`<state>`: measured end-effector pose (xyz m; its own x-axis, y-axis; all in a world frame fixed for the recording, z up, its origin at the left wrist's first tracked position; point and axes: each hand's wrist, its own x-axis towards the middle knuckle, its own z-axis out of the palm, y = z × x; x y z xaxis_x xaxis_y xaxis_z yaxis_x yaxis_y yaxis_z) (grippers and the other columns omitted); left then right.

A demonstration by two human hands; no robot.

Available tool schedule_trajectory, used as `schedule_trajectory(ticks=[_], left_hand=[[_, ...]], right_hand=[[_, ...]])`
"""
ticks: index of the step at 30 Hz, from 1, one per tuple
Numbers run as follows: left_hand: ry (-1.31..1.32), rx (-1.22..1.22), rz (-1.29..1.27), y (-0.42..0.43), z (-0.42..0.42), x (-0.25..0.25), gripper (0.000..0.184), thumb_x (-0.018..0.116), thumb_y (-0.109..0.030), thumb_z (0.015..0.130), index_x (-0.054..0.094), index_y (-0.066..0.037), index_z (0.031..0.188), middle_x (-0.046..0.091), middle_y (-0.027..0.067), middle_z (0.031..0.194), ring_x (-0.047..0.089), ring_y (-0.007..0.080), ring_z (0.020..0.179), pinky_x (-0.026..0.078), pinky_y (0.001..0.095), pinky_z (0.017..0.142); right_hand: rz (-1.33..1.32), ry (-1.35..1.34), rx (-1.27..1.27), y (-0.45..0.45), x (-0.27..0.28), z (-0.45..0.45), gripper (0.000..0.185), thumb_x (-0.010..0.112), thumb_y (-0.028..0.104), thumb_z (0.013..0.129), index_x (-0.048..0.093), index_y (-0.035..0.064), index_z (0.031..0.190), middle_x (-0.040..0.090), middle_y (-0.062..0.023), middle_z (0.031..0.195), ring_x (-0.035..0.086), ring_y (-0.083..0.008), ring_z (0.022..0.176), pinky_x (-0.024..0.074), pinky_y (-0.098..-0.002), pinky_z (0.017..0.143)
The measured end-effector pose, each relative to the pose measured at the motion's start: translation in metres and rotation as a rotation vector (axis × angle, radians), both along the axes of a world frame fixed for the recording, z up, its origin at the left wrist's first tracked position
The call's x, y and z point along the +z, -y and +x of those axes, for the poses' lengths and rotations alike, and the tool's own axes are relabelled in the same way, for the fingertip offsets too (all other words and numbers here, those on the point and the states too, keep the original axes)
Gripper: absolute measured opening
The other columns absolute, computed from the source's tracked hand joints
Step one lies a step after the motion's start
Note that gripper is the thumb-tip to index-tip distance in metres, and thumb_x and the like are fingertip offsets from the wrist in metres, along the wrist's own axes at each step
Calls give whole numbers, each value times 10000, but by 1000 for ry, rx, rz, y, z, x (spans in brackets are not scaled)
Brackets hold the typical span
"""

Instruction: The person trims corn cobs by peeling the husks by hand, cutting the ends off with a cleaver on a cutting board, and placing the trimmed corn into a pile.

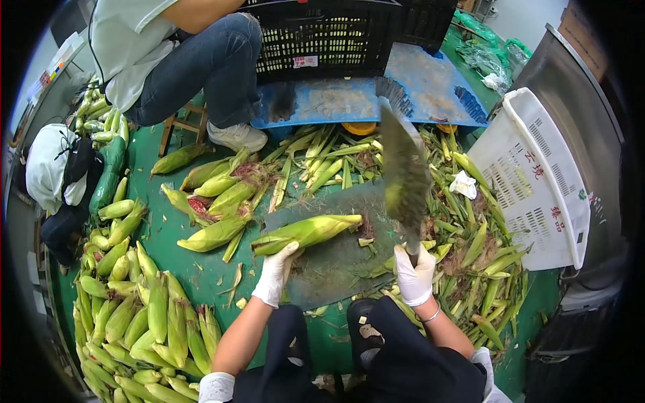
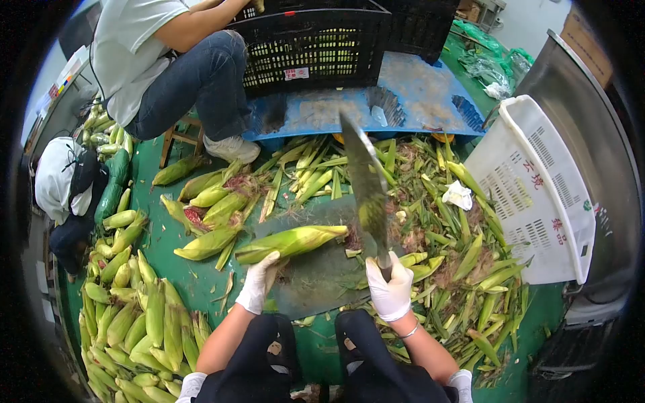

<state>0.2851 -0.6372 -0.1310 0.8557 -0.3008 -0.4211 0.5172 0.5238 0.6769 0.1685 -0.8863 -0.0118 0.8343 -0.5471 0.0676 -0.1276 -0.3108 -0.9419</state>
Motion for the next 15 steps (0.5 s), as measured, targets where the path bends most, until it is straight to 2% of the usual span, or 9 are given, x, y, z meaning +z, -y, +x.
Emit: schedule_trajectory(ticks=[2,3,5,7,8,10,11,13,15], left_hand=[[54,-4,22,-11,5,-27,480,746,-87,813,537,-50,1244,591,79,1209,572,230,1108,480,440,966],[49,-1,23,-16,4,-28,480,746,-87,813,537,-50,1244,591,79,1209,572,230,1108,480,440,966],[-84,39,-48,-24,2,-24,499,754,-151,827,526,-54,1260,588,75,1209,569,227,1113,483,443,965],[-72,121,-4,-21,-2,-27,456,743,-202,846,555,-60,1236,601,72,1189,591,225,1080,496,439,946],[-21,161,37,-23,-1,-33,423,736,-202,852,573,-62,1216,609,74,1174,601,224,1059,506,432,926],[70,203,163,-30,7,-26,398,698,-245,880,569,-90,1224,591,83,1229,557,244,1133,470,476,936],[32,259,243,-32,8,-11,358,686,-199,881,589,-61,1197,629,83,1154,607,220,1043,500,410,898],[148,143,439,-51,16,-8,323,689,-141,869,608,-25,1160,666,72,1061,644,194,942,520,350,850],[160,112,384,-65,13,-8,307,696,-44,847,646,-10,1147,680,66,1048,643,144,911,525,291,837]], right_hand=[[76,185,-88,-6,-9,6,122,670,90,857,582,7,840,513,-6,588,426,-55,519,379,-267,483],[-44,223,-46,-5,-39,5,87,645,64,863,580,14,833,522,-36,577,460,-75,513,391,-258,493],[-184,-46,7,-18,-64,3,165,641,162,869,601,3,858,601,-119,625,568,-187,534,454,-322,537],[-65,-591,201,-18,-186,-8,292,624,277,874,629,-15,870,594,-125,611,560,-194,527,449,-368,528],[-65,-580,199,-14,-179,-8,292,624,277,874,629,-15,870,594,-125,611,560,-194,527,449,-368,528],[-14,-765,264,-7,-147,-4,437,590,422,839,655,-3,915,663,-252,805,656,-413,754,496,-462,717],[5,-792,240,-2,-133,-3,412,593,403,830,667,2,892,656,-259,808,660,-406,793,503,-453,729],[-318,-772,218,13,-115,-12,398,589,395,828,678,10,875,655,-258,817,655,-411,790,503,-450,717],[-371,-813,94,35,-117,-35,381,586,384,830,686,19,862,660,-247,818,650,-411,755,497,-449,704]])
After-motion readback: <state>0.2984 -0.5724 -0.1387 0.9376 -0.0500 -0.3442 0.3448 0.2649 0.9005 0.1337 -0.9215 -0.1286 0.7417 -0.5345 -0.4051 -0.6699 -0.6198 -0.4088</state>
